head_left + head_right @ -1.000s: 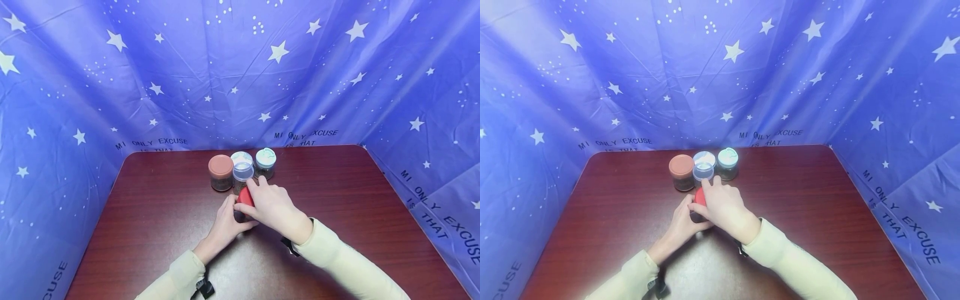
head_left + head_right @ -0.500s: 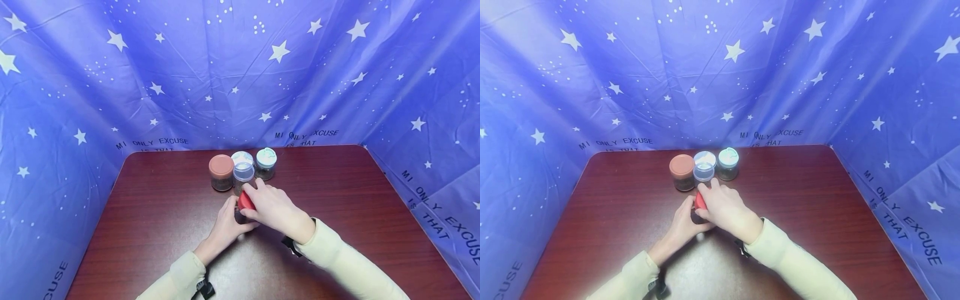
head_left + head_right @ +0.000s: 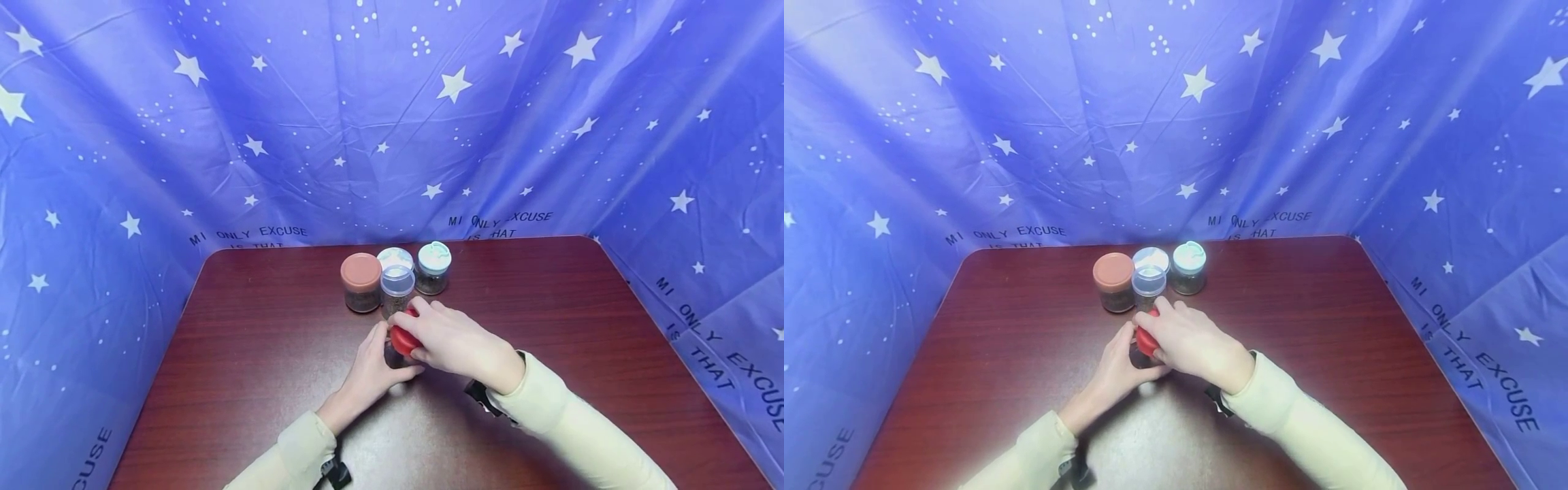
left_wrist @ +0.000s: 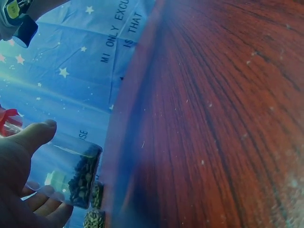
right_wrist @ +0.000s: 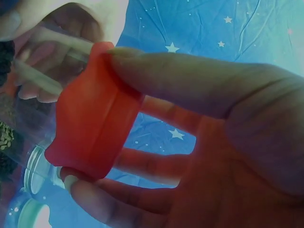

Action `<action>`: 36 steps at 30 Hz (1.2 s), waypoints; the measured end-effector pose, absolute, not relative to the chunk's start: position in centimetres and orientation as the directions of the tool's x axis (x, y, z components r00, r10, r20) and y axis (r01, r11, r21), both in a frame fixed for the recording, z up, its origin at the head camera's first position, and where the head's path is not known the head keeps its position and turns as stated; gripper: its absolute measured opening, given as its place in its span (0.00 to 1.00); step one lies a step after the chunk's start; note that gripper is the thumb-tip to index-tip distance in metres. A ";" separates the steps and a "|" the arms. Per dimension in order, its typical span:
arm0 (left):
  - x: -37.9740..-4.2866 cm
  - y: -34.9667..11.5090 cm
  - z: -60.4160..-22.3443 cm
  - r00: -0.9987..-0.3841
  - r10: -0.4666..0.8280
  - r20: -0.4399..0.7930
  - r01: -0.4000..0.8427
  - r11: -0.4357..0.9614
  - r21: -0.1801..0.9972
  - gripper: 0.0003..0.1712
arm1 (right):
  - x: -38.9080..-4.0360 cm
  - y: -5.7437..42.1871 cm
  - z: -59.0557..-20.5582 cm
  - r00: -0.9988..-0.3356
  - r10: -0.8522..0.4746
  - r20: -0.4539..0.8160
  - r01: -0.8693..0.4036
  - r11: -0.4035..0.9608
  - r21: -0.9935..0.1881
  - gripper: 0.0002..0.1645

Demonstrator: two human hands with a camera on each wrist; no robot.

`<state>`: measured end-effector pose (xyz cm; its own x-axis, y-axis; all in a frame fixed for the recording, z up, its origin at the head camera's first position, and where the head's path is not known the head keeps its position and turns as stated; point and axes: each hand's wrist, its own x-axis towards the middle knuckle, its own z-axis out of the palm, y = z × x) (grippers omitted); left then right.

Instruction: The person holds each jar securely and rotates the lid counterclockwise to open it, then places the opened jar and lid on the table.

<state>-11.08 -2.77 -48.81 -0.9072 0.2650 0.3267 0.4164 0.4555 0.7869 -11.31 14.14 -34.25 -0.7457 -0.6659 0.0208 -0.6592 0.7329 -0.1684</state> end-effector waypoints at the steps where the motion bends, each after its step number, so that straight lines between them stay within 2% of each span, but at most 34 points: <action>1: -11.1 -2.8 -48.8 -0.906 0.268 0.327 0.418 0.456 0.785 0.39 | -11.3 14.2 -34.2 -0.739 -0.674 0.024 -0.668 0.726 -0.165 0.28; 13: -11.1 -2.9 -48.8 -0.902 0.270 0.337 0.429 0.470 0.771 0.39 | -11.3 14.5 -33.6 -0.687 -0.719 0.103 -0.726 0.674 -0.136 0.32; 26: -11.1 -3.0 -48.8 -0.910 0.259 0.324 0.410 0.447 0.795 0.40 | -11.7 16.1 -33.3 -0.739 -0.636 0.221 -0.670 0.730 -0.137 0.33; 36: -11.0 -3.1 -49.1 -0.908 0.258 0.329 0.414 0.435 0.800 0.41 | -12.3 19.3 -34.4 -0.833 -0.511 0.214 -0.549 0.812 -0.198 0.32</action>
